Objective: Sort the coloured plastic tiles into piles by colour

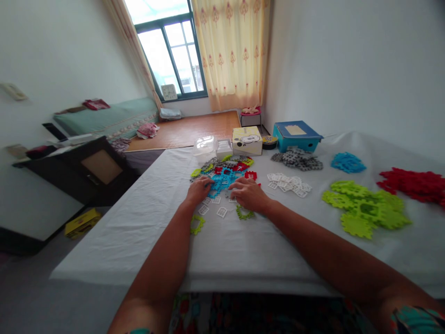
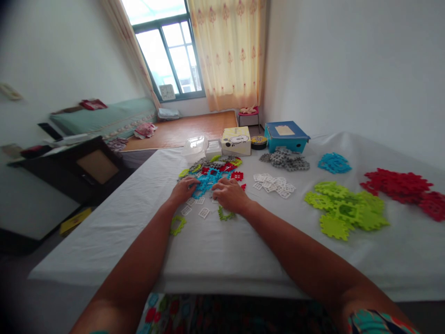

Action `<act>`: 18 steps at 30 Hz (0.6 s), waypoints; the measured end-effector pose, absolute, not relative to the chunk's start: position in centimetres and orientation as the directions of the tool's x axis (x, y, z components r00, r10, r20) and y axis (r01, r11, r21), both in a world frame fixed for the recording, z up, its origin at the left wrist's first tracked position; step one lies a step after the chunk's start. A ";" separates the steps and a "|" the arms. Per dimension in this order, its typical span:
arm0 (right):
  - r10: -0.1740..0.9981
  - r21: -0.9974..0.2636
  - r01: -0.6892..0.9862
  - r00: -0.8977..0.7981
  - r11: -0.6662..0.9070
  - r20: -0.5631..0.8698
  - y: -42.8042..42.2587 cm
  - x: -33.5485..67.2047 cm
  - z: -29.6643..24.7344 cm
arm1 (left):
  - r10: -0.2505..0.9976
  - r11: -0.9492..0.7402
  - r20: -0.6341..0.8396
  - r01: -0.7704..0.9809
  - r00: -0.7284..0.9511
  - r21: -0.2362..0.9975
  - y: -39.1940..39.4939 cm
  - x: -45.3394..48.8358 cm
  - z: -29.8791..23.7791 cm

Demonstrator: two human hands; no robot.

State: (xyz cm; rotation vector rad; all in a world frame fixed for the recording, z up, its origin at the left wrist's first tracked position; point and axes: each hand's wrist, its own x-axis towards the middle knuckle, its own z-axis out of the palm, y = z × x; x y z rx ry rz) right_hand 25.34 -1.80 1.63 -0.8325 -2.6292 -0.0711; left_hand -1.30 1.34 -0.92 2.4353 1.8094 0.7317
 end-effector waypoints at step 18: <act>0.584 -0.063 0.584 -0.789 0.810 0.191 -3.3 24.7 1.9 | 0.899 -0.343 0.371 0.903 0.234 0.260 1.2 -1.2 -0.9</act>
